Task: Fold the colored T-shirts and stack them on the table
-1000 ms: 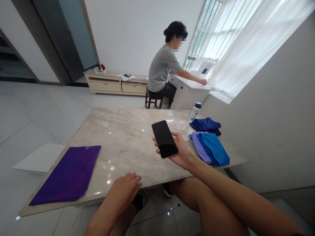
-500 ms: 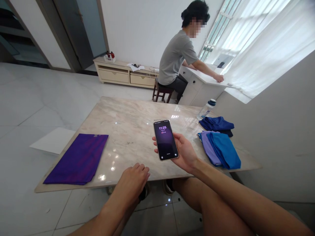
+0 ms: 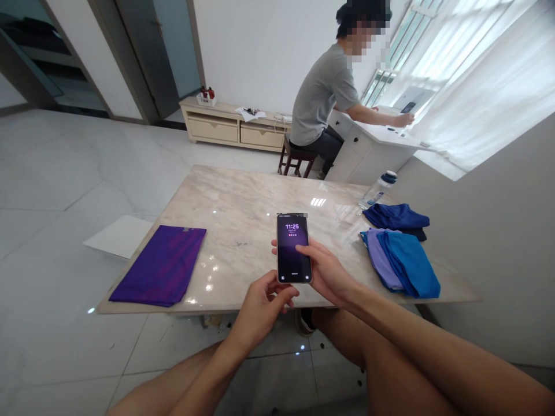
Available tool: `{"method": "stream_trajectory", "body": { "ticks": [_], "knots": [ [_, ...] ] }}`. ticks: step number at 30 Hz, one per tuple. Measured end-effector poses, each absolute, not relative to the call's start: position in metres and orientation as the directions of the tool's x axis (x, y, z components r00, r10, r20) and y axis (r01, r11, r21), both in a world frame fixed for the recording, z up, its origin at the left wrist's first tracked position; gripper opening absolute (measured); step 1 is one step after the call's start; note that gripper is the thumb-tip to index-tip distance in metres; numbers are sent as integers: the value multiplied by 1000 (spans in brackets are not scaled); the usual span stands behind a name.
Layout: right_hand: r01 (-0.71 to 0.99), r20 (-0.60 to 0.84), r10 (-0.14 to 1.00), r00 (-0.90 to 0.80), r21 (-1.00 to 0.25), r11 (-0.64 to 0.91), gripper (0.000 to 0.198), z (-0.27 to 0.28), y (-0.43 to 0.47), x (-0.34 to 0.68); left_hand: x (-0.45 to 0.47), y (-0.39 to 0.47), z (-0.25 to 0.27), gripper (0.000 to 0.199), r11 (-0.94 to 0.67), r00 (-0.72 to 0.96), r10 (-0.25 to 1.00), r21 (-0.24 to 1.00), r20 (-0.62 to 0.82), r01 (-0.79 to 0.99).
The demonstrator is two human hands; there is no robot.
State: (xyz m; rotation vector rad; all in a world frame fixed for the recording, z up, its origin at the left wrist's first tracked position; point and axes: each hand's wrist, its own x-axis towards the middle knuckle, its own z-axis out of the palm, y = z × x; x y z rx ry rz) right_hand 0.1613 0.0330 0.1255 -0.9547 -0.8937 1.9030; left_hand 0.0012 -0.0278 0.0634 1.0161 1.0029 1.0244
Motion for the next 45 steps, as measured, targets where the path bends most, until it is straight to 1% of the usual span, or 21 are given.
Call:
{"method": "stream_trajectory", "body": {
  "ticks": [1, 3, 9, 14, 18, 23, 30, 34, 36, 39, 45],
  "knots": [
    [-345, -297, 871, -392, -830, -438, 31, 125, 33, 161, 0, -27, 63, 33, 201, 202, 966, 961, -163, -188],
    [-348, -310, 861, -403, -818, -457, 39, 123, 32, 160, -3, -26, 64, 35, 199, 192, 968, 961, -161, -194],
    [-327, -302, 864, -403, -834, -444, 45, 120, 32, 158, -4, -26, 64, 45, 210, 227, 962, 944, -154, -252],
    [-307, -239, 883, -404, -874, -377, 45, 123, 32, 156, -5, -27, 59, 44, 178, 188, 973, 949, -132, -259],
    [-237, -208, 900, -383, -920, -313, 45, 123, 33, 159, -7, -27, 57, 43, 161, 164, 979, 954, -122, -252],
    [-142, -186, 915, -359, -958, -250, 37, 118, 34, 165, -9, -30, 62, 42, 162, 181, 976, 953, -117, -257],
    [-20, -94, 867, -490, -993, -120, 49, 117, 35, 173, -14, -32, 66, 41, 135, 161, 982, 961, -98, -240],
    [64, -91, 786, -611, -996, -66, 69, 116, 36, 179, -14, -32, 66, 40, 128, 129, 987, 962, -99, -241],
    [93, -79, 756, -650, -995, -24, 76, 114, 36, 181, -14, -32, 66, 39, 134, 117, 987, 961, -108, -243],
    [123, -71, 755, -652, -992, 13, 79, 113, 35, 182, -14, -32, 67, 38, 138, 112, 987, 961, -113, -238],
    [169, -75, 776, -626, -985, 41, 77, 111, 34, 182, -13, -31, 67, 32, 109, 104, 991, 967, -87, -230]
  ]
}}
